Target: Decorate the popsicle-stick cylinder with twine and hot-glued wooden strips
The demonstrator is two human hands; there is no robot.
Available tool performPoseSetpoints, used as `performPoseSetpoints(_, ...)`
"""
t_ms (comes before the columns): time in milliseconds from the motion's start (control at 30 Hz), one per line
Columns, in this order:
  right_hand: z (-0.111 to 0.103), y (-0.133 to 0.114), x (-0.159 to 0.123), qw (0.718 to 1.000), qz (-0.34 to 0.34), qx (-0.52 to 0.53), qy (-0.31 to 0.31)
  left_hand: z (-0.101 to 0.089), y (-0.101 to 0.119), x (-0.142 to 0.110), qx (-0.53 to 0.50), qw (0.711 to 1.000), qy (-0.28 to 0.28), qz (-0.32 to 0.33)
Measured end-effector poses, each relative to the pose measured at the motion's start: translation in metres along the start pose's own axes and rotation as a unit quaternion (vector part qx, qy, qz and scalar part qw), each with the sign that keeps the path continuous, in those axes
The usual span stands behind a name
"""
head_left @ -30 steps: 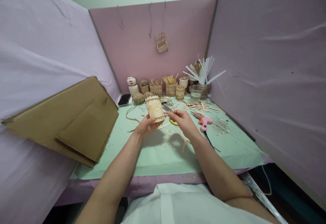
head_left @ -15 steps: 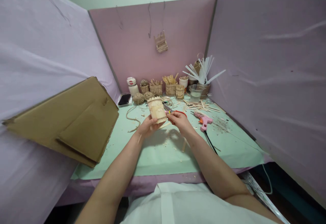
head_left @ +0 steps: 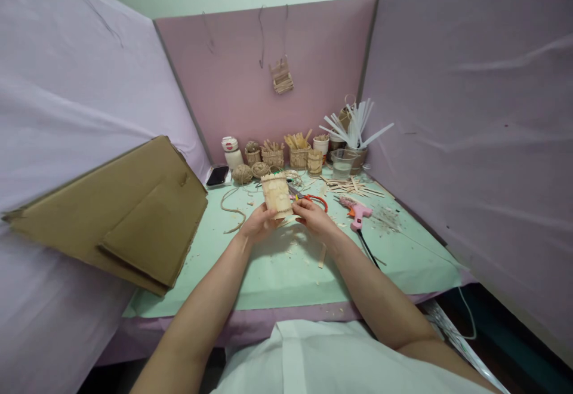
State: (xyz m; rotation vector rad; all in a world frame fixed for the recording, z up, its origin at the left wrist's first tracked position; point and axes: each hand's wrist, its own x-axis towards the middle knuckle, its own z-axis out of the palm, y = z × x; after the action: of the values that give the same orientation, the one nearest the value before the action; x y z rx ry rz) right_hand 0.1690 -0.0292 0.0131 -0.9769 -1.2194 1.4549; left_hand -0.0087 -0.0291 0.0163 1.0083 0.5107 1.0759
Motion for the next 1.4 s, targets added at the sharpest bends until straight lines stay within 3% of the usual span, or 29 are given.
performPoseSetpoints(200,-0.001,0.006,0.004,1.0,-0.028,-0.007,0.002,-0.003,0.004,-0.002,0.008,1.0,-0.006,-0.017)
performPoseSetpoints(367,0.0,0.005,0.002,0.992,-0.107,-0.032,0.064,-0.004,0.005,0.004,0.059,0.996,0.053,0.031)
performPoseSetpoints(600,-0.001,0.008,-0.001,0.953,-0.206,-0.147,0.165,-0.003,-0.006,0.012,0.084,0.989,0.084,0.083)
performPoseSetpoints(767,0.003,0.01,-0.005,0.919,-0.244,-0.247,0.187,-0.002,-0.014,0.013,0.082,0.989,0.1,0.076)
performPoseSetpoints(900,0.01,0.012,-0.009,0.891,-0.281,-0.301,0.19,0.001,-0.016,0.014,0.138,0.981,0.085,0.109)
performPoseSetpoints(1000,0.013,0.011,-0.011,0.9,-0.29,-0.27,0.18,0.006,-0.013,0.013,0.146,0.979,0.084,0.113)
performPoseSetpoints(1167,0.011,0.006,-0.014,0.925,-0.295,-0.149,0.19,0.01,-0.002,0.007,0.049,0.99,0.104,0.083)
performPoseSetpoints(1400,0.016,0.002,-0.021,0.905,-0.359,-0.152,0.171,0.006,0.0,0.004,0.021,0.994,0.087,0.063)
